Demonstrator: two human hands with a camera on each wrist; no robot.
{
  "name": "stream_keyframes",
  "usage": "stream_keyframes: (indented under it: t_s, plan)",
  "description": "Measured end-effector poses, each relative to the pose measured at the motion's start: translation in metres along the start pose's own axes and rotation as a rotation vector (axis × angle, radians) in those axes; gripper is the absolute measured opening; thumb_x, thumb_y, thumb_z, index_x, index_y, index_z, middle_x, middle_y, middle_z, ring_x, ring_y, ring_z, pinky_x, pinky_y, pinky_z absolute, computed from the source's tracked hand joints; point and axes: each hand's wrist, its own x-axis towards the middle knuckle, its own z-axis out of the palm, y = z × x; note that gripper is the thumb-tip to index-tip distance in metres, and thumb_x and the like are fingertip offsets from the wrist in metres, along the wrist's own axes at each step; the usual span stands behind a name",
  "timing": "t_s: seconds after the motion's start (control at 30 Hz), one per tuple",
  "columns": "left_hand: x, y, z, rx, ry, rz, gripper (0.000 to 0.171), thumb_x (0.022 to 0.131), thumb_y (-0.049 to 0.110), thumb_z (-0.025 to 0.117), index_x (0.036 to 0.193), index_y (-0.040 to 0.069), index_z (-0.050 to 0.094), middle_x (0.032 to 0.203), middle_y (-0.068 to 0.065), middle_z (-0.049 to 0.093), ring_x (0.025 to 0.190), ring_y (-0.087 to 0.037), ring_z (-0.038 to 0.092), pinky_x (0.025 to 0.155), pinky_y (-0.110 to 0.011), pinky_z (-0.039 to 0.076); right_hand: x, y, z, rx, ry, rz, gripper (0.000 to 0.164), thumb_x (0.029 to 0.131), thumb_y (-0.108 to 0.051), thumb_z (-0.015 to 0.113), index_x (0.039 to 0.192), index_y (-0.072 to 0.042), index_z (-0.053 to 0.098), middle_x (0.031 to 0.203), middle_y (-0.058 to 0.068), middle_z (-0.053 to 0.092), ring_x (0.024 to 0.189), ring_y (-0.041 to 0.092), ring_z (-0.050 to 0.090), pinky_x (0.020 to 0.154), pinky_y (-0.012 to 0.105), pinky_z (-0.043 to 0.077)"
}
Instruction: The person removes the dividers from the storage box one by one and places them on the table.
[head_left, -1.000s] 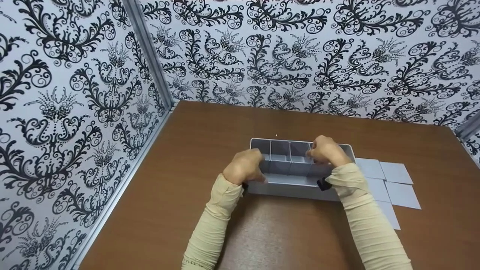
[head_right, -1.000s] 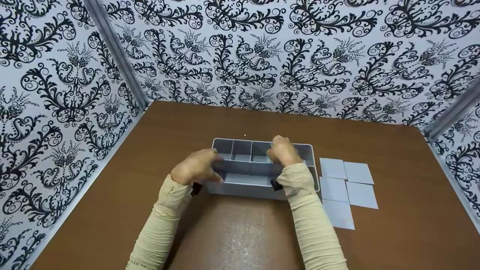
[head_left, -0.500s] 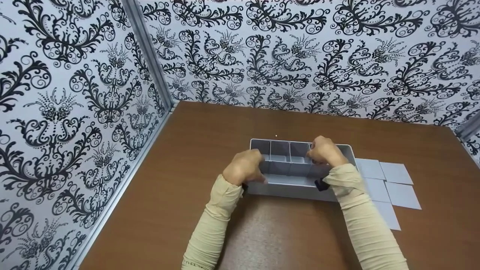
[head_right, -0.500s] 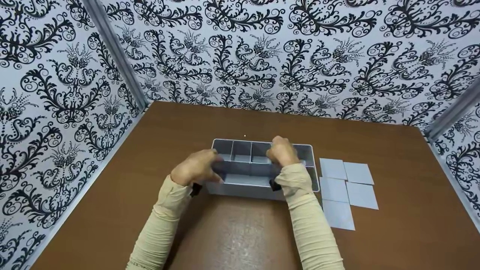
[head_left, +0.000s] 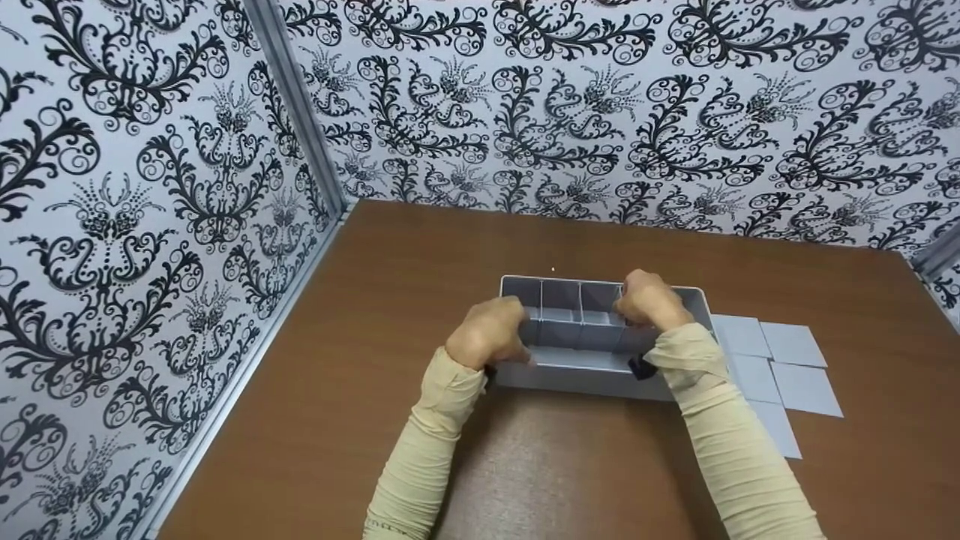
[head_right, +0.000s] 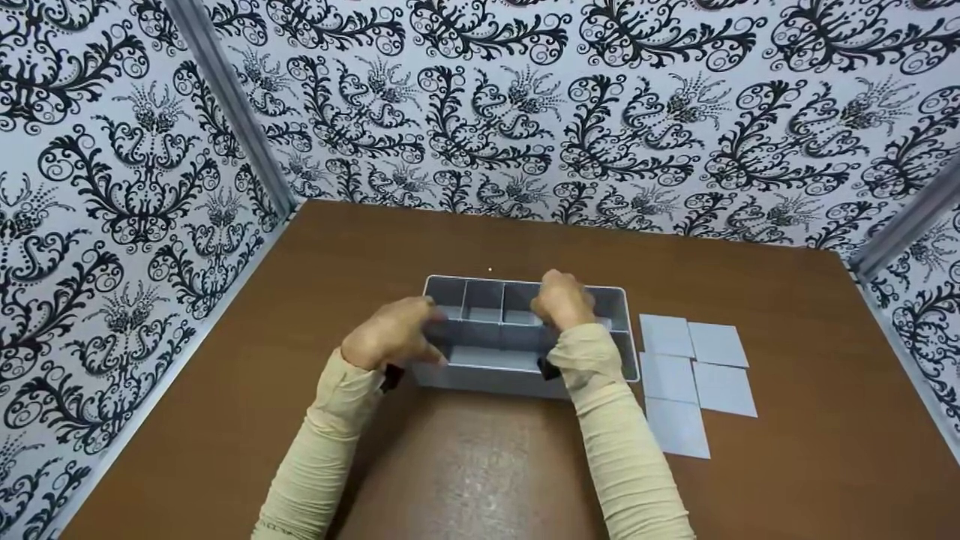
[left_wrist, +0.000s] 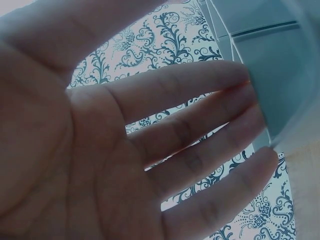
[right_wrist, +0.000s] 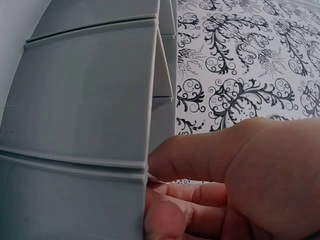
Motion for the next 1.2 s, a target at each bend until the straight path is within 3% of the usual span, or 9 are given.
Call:
stream_keyframes:
  t_s: [0.33,0.43,0.67,0.93,1.2]
  plan:
    - [-0.0008,-0.0005,-0.0012,-0.001,0.006,0.013,0.048,0.064,0.036,0.092,0.098,0.008,0.074,0.101,-0.007,0.07,0.093,-0.026,0.067,0.083,-0.042,0.054,-0.0017,-0.0032,-0.0011,-0.029,0.024,-0.005,0.014,0.08,-0.014,0.063,0.068,-0.007,0.06,0.082,0.017,0.064,0.079,0.033,0.061,0.063,0.041,0.049]
    - [-0.0009,-0.0002,-0.0014,-0.001,0.006,0.016,0.047,0.064,0.036,0.092,0.097,0.008,0.074,0.101,-0.007,0.07,0.093,-0.026,0.066,0.083,-0.042,0.054,-0.0021,-0.0034,-0.0009,-0.017,0.025,-0.007,0.012,0.079,-0.012,0.062,0.068,-0.006,0.061,0.079,0.015,0.064,0.074,0.031,0.062,0.061,0.039,0.049]
    - [0.0001,-0.0002,-0.0007,0.013,-0.013,0.011,0.051,0.066,0.037,0.091,0.105,0.009,0.075,0.106,-0.005,0.069,0.101,-0.025,0.065,0.088,-0.04,0.053,-0.0011,-0.0024,0.0,-0.009,0.022,-0.055,0.018,0.08,-0.008,0.06,0.063,-0.004,0.064,0.053,0.004,0.063,0.049,0.017,0.059,0.051,0.029,0.048]
    - [0.0,-0.0001,-0.0006,0.001,-0.009,0.021,0.048,0.066,0.036,0.091,0.102,0.009,0.075,0.103,-0.006,0.068,0.098,-0.024,0.065,0.087,-0.04,0.053,-0.003,-0.0022,-0.0047,0.025,-0.015,-0.036,0.018,0.085,-0.014,0.065,0.07,-0.003,0.066,0.056,0.002,0.066,0.048,0.012,0.062,0.057,0.029,0.051]
    - [-0.0001,-0.0007,0.0,-0.016,-0.009,0.015,0.048,0.066,0.035,0.091,0.104,0.01,0.076,0.101,-0.005,0.069,0.096,-0.024,0.065,0.086,-0.04,0.053,-0.0062,-0.0032,-0.0059,0.05,-0.001,-0.051,0.019,0.085,-0.013,0.066,0.069,-0.003,0.067,0.055,0.002,0.066,0.049,0.012,0.063,0.064,0.034,0.055]
